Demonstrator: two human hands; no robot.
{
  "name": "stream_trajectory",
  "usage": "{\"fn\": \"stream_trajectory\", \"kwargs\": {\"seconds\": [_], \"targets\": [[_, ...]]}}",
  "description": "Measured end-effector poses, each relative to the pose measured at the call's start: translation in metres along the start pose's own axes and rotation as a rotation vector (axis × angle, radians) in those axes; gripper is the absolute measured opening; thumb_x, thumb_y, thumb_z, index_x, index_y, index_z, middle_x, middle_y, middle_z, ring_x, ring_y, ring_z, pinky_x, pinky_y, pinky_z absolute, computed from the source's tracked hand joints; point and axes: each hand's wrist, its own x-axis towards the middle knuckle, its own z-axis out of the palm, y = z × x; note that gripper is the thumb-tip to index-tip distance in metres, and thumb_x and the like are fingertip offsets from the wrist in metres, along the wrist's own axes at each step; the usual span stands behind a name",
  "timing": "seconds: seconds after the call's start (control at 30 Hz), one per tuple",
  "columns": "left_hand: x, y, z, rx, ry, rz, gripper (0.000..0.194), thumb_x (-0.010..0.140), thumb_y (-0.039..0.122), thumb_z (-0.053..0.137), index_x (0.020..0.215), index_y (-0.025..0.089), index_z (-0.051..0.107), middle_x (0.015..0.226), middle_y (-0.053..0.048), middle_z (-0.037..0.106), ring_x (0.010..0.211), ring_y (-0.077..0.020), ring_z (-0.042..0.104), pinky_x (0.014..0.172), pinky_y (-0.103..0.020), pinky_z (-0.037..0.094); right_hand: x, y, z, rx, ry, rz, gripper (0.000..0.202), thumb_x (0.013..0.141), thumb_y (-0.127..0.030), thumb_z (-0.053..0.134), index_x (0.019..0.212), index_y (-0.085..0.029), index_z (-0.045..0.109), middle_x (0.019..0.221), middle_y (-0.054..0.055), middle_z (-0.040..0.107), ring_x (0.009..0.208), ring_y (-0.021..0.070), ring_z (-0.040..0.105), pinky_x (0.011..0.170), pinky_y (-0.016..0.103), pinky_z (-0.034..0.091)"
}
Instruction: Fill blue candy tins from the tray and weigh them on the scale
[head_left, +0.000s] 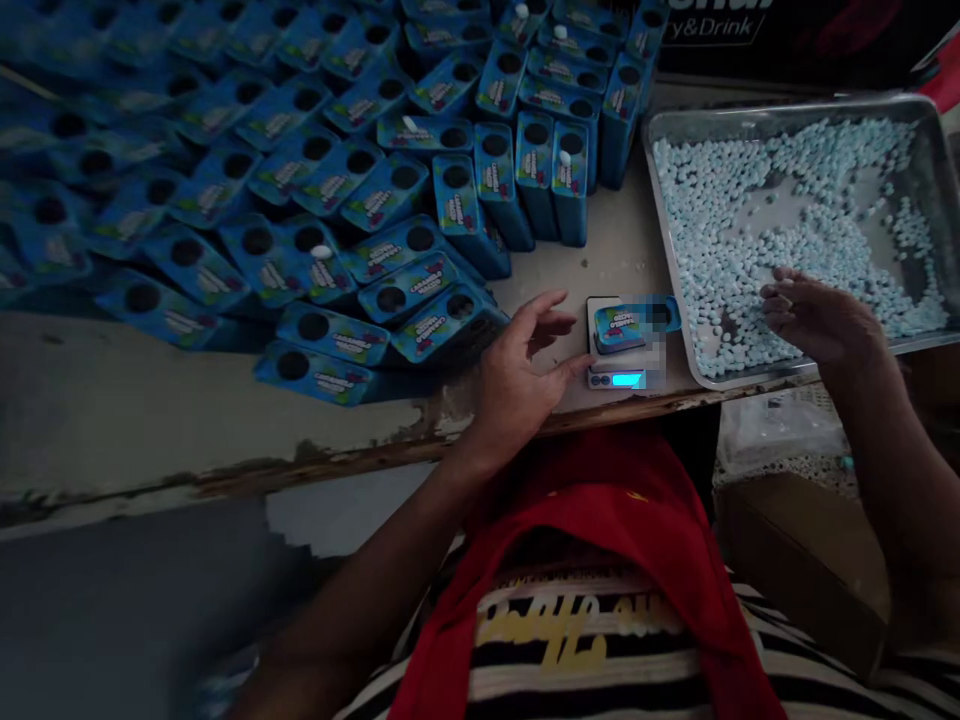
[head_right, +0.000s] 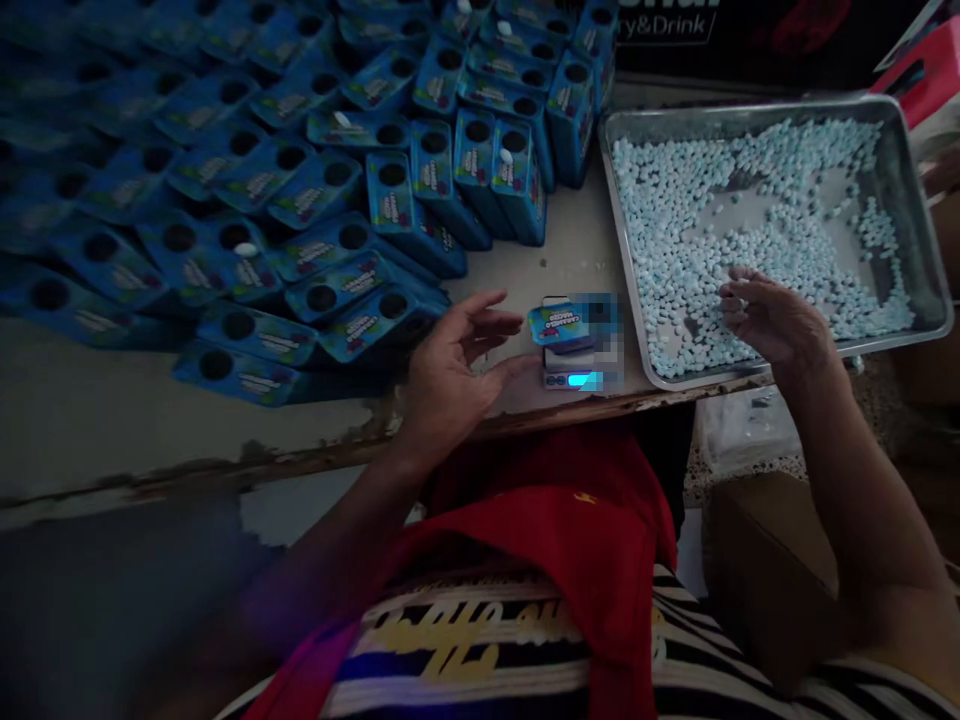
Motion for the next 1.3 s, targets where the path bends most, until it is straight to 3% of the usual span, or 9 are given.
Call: {"fn": "stream_trajectory", "kwargs": {"seconds": [0.07, 0.2, 0.4, 0.57, 0.67, 0.83, 0.97, 1.07, 1.3], "targets": [[0.005, -0.003, 0.000, -0.058, 0.002, -0.006, 0.075, 0.084, 0.044, 0.100, 0.148, 0.025, 0.065, 0.129, -0.009, 0.079, 0.120, -0.0255, 0.079, 0.110, -0.043, 0.067, -0.003, 0.002, 0.006, -0.006, -0.029, -0.008, 0.039, 0.065, -0.011, 0.102, 0.087, -0.019, 0.071, 0.076, -0.002, 0.061, 0.060, 0.0045, 0.044, 0.049, 0.014, 0.036], [0.008, -0.005, 0.005, -0.099, -0.003, 0.013, 0.079, 0.082, 0.048, 0.102, 0.148, 0.026, 0.064, 0.132, -0.009, 0.078, 0.117, -0.0247, 0.079, 0.107, -0.042, 0.067, -0.013, 0.000, 0.031, -0.171, -0.123, -0.146, 0.036, 0.075, -0.031, 0.107, 0.087, -0.019, 0.076, 0.066, -0.003, 0.052, 0.056, 0.0064, 0.038, 0.045, 0.018, 0.029], [0.005, 0.000, 0.011, -0.034, -0.003, 0.029, 0.072, 0.084, 0.049, 0.100, 0.143, 0.026, 0.067, 0.131, -0.009, 0.079, 0.121, -0.0258, 0.078, 0.108, -0.043, 0.066, -0.017, -0.012, 0.059, -0.121, -0.261, -0.181, 0.030, 0.075, -0.025, 0.105, 0.093, -0.022, 0.080, 0.070, -0.002, 0.055, 0.061, 0.0091, 0.041, 0.049, 0.020, 0.035], [0.002, 0.001, 0.011, -0.026, 0.001, 0.012, 0.066, 0.086, 0.050, 0.098, 0.140, 0.025, 0.070, 0.129, -0.008, 0.080, 0.120, -0.0250, 0.078, 0.108, -0.042, 0.065, -0.013, -0.009, 0.052, -0.127, -0.172, -0.176, 0.024, 0.082, -0.026, 0.098, 0.099, -0.026, 0.080, 0.088, 0.001, 0.066, 0.073, 0.0126, 0.056, 0.054, 0.023, 0.042], [0.001, 0.001, 0.010, -0.014, -0.014, 0.021, 0.060, 0.089, 0.047, 0.097, 0.138, 0.024, 0.072, 0.126, -0.008, 0.081, 0.117, -0.0240, 0.079, 0.110, -0.041, 0.065, -0.013, -0.004, 0.042, -0.190, -0.175, -0.160, 0.020, 0.088, -0.033, 0.095, 0.092, -0.027, 0.076, 0.083, 0.000, 0.064, 0.063, 0.0115, 0.050, 0.050, 0.026, 0.037], [0.001, 0.005, 0.007, -0.007, -0.012, 0.081, 0.056, 0.088, 0.033, 0.097, 0.137, 0.024, 0.071, 0.126, -0.007, 0.081, 0.117, -0.0233, 0.079, 0.108, -0.039, 0.065, -0.016, 0.001, 0.034, -0.171, -0.179, -0.148, 0.030, 0.078, -0.037, 0.103, 0.092, -0.023, 0.079, 0.071, -0.002, 0.056, 0.056, 0.0084, 0.039, 0.045, 0.024, 0.028], [0.003, 0.008, 0.002, -0.010, 0.005, 0.124, 0.058, 0.087, 0.023, 0.095, 0.139, 0.024, 0.069, 0.126, -0.006, 0.080, 0.115, -0.0222, 0.079, 0.107, -0.039, 0.065, -0.021, 0.000, 0.036, -0.163, -0.208, -0.201, 0.022, 0.084, -0.029, 0.097, 0.092, -0.024, 0.077, 0.067, -0.004, 0.052, 0.058, 0.0094, 0.044, 0.048, 0.024, 0.034], [0.003, 0.010, -0.003, -0.005, 0.034, 0.148, 0.061, 0.085, 0.019, 0.095, 0.139, 0.024, 0.068, 0.127, -0.006, 0.079, 0.115, -0.0222, 0.079, 0.107, -0.039, 0.065, -0.024, -0.002, 0.036, -0.138, -0.202, -0.260, 0.024, 0.082, -0.019, 0.092, 0.098, -0.026, 0.076, 0.075, -0.003, 0.059, 0.065, 0.0107, 0.052, 0.055, 0.023, 0.044], [0.000, 0.018, -0.008, -0.011, 0.027, 0.195, 0.060, 0.086, 0.017, 0.093, 0.140, 0.024, 0.066, 0.127, -0.006, 0.079, 0.114, -0.0221, 0.078, 0.108, -0.040, 0.065, -0.026, -0.003, 0.035, -0.166, -0.167, -0.264, 0.026, 0.078, -0.028, 0.101, 0.092, -0.024, 0.079, 0.074, -0.002, 0.062, 0.062, 0.0099, 0.047, 0.049, 0.021, 0.042]]}}
